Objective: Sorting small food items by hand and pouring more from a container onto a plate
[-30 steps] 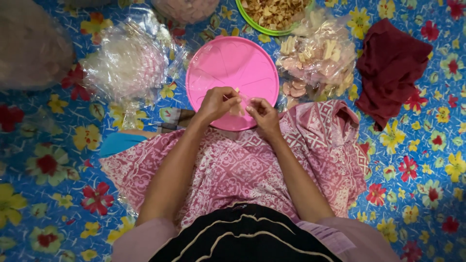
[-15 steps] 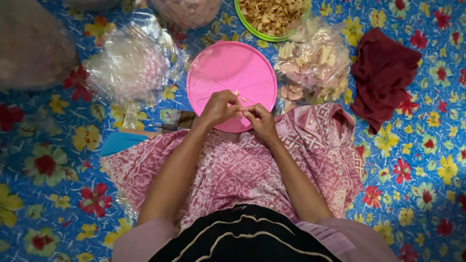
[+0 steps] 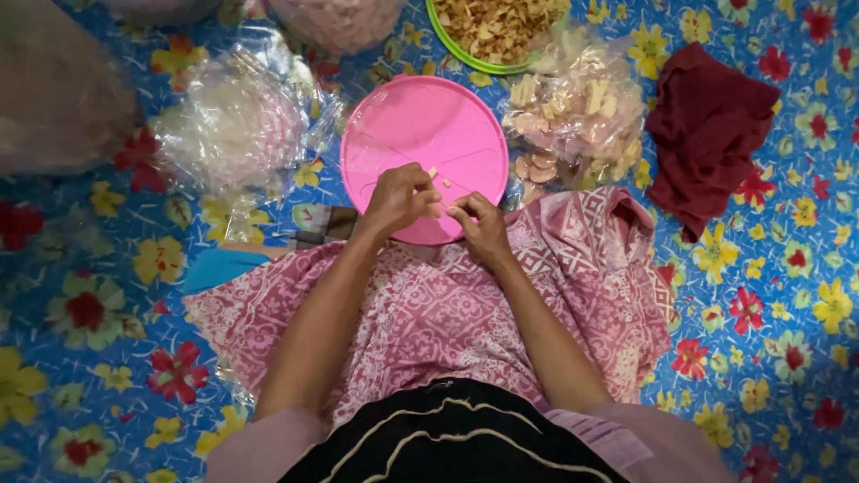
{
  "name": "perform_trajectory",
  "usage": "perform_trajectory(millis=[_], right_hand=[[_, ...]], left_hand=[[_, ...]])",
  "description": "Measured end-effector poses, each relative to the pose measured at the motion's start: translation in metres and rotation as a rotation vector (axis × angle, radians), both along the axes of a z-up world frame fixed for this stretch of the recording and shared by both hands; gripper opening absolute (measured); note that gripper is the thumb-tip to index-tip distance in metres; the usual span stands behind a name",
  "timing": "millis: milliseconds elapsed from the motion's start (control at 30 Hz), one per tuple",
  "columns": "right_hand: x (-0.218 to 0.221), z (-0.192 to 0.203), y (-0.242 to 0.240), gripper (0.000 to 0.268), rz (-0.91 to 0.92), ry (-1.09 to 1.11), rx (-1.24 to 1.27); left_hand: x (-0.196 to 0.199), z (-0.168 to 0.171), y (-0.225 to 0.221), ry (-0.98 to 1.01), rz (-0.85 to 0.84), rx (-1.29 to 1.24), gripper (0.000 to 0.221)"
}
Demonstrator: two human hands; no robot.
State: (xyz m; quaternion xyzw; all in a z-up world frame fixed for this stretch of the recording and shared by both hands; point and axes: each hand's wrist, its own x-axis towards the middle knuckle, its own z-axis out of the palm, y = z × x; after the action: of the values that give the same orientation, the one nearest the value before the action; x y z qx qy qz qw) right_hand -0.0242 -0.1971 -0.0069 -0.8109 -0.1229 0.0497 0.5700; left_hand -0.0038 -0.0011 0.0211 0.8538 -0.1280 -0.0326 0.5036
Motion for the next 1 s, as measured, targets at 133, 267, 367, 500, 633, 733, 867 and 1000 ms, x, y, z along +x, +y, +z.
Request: perform_trajectory(millis=[133,267,367,500,633,733,867,1000], right_hand=[[-0.001,0.008,-0.001,0.007,-0.048,0.024,0.002],[-0.012,0.032,-0.006,0.008,-0.14,0.081,0.008],[-0.02,0.084,-0.008,0.006,-0.311,0.118,0.066],[0.0,0.137,-0.053,0.006,-0.436,-0.139,-0.082],[0.042,0.114,-0.151,0.007,-0.58,-0.162,-0.053],[0.081,0.109,-0.206,0.011,-0.657,-0.368,-0.086],[0.122,0.119,-0.225,0.014,-0.723,-0.443,-0.401],[0.165,0.073,-0.264,0.032,-0.44,-0.686,-0.609]], left_hand=[[0.003,-0.003,0.001,0.023,-0.015,-0.06,0.01],[0.003,0.006,-0.003,0.069,0.09,-0.176,0.012],[0.01,-0.002,0.001,0.058,0.181,-0.227,0.022],[0.014,-0.015,0.007,0.082,0.262,-0.164,0.019],[0.012,-0.007,0.005,0.091,0.23,-0.173,0.021],[0.013,0.005,0.003,0.202,0.155,-0.126,0.022],[0.013,0.013,0.002,0.273,0.137,-0.13,0.022],[0.012,0.016,0.002,0.274,0.128,-0.123,0.021]])
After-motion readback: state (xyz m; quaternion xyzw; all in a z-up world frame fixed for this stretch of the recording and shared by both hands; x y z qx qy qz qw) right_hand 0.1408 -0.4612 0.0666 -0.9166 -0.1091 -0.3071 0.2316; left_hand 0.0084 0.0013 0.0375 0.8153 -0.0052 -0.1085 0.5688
